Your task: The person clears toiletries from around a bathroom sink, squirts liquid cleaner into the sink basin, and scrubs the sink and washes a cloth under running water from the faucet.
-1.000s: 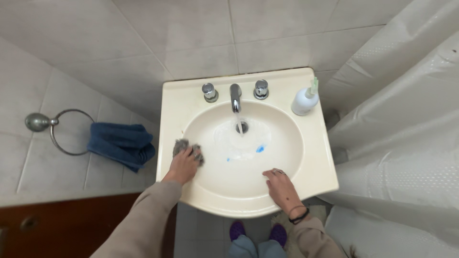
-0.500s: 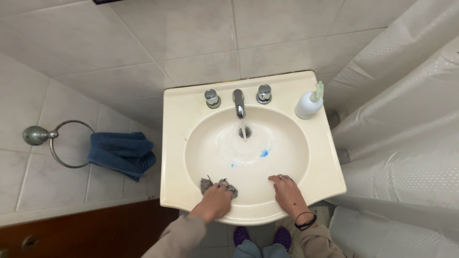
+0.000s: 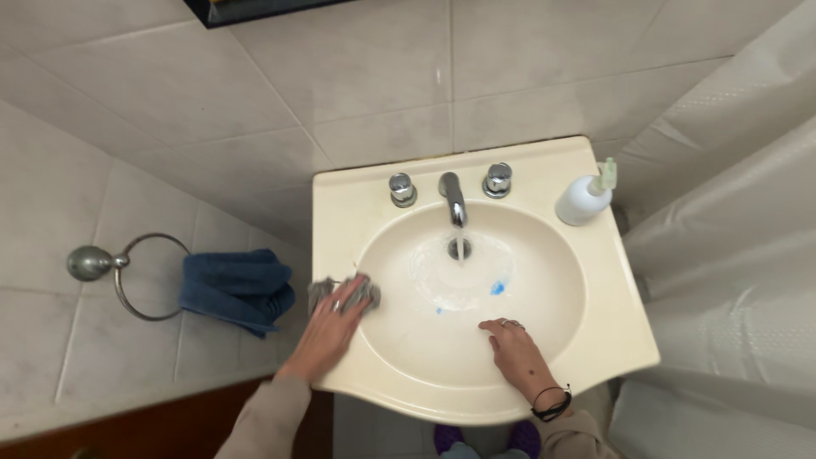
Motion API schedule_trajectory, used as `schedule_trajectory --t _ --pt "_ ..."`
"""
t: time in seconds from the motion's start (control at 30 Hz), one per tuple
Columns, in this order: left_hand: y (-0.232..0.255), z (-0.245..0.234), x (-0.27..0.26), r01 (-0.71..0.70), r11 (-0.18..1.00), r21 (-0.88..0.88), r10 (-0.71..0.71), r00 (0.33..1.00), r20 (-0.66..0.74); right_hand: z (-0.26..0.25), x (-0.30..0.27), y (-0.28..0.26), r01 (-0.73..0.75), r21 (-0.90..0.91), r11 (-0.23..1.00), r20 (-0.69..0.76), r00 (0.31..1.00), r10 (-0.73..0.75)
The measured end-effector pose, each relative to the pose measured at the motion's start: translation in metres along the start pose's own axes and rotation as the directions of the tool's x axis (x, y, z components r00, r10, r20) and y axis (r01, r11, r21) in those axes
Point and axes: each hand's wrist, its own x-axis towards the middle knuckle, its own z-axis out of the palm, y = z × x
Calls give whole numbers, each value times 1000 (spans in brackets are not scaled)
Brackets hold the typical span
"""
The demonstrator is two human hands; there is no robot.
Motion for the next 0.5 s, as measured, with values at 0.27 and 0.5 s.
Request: schedule_trajectory --t 0.27,0.5 --pt "-46 -19 114 -161 983 89 162 987 -3 25 17 -35 29 43 999 -21 999 -28" --pt "-95 -10 219 25 994 107 -3 980 -201 36 31 -32 70 18 997 -79 994 -69"
